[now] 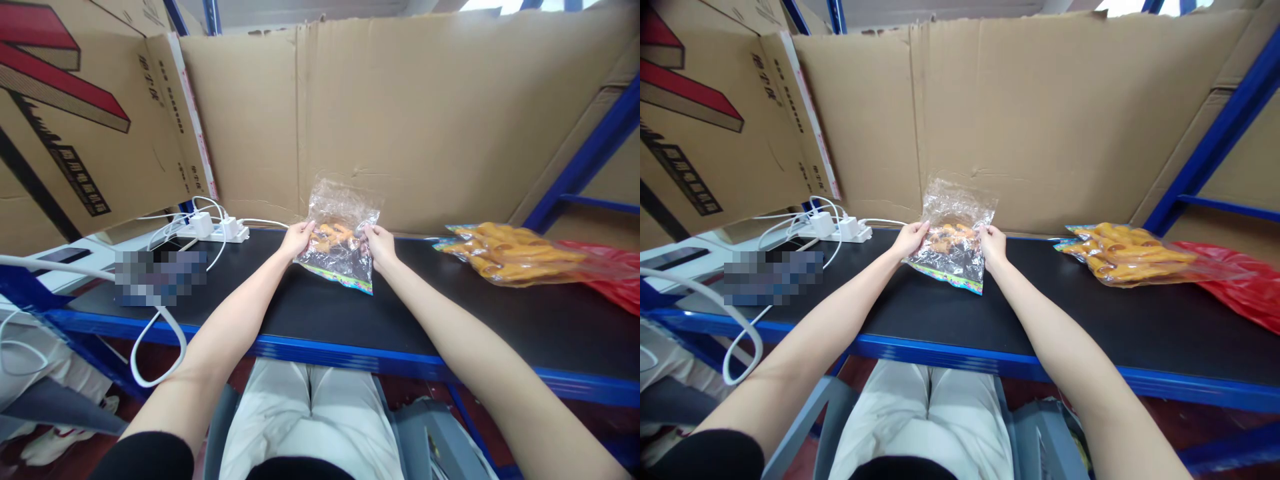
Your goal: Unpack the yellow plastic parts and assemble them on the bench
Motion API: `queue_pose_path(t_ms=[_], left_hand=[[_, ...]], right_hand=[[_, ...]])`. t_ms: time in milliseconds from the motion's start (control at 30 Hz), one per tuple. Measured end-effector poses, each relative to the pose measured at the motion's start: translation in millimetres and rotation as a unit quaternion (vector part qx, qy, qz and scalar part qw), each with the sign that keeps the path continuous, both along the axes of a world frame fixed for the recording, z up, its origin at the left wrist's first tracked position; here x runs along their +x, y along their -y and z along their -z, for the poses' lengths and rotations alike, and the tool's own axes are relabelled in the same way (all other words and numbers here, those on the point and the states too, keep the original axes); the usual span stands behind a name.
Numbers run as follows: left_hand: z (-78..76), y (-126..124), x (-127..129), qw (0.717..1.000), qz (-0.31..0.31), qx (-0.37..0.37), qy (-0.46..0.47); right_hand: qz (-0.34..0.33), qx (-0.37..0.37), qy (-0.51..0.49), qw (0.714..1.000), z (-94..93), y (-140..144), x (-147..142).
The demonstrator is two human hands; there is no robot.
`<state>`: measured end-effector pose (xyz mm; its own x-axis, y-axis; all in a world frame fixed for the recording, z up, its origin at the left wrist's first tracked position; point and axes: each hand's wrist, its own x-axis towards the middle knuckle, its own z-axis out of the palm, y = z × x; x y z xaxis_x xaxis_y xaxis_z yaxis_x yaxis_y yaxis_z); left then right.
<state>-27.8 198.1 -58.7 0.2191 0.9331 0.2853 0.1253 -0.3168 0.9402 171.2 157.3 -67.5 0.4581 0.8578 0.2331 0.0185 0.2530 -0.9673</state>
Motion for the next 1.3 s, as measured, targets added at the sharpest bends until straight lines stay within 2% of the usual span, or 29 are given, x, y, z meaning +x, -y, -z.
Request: queue_pose_path(t_ms=[133,233,300,367,467,567,833,933,1033,1100,1167,1233,1300], left_hand=[[-0.2,5.7,1.9,1.000,-0.019,-0.016,-0.018],[2.5,7.7,3.0,0.998,0.035,-0.024,-0.053],[4.6,7.3,3.0,0.996,0.062,-0.004,-0.071],[6.0,5.6,2.7,0.996,0.048,0.018,-0.079],[5.8,1.9,1.9,0.997,-0.010,0.021,-0.075],[4.5,-2.0,0.9,0.997,-0.047,0.022,-0.066],[9.1,-9.4,-4.3,0.992,-0.042,0.042,-0.109],[12.3,-8.7,-1.5,0.993,-0.031,0.009,-0.112],[15.0,-9.0,3.0,0.990,-0.069,-0.038,-0.113],[15.5,-10.1,4.4,0.985,-0.121,-0.006,-0.124],[14.2,-10.6,4.2,0.976,-0.161,0.062,-0.133],[11.7,-9.9,3.4,0.970,-0.178,0.105,-0.129],[9.8,-8.9,3.2,0.969,-0.180,0.115,-0.120]], right_hand=[[0.072,0.064,0.078,0.992,9.4,-7.8,7.8],[0.102,0.111,0.120,0.981,12.7,-12.4,14.6],[0.113,0.134,0.142,0.974,14.5,-14.9,18.2],[0.130,0.138,0.152,0.970,16.4,-17.3,20.6],[0.150,0.110,0.142,0.972,17.9,-20.1,21.7],[0.146,0.081,0.108,0.980,16.1,-20.5,19.4],[0.096,0.072,-0.026,0.992,7.3,-13.2,10.0],[0.100,0.084,-0.007,0.991,6.5,-10.1,10.8],[0.108,0.095,0.041,0.989,6.8,-8.4,11.2],[0.100,0.098,0.052,0.989,7.2,-8.6,10.5],[0.092,0.100,0.045,0.990,7.4,-9.3,9.3],[0.091,0.099,0.027,0.991,7.2,-9.9,8.0],[0.092,0.092,-0.004,0.991,6.5,-9.7,6.9]])
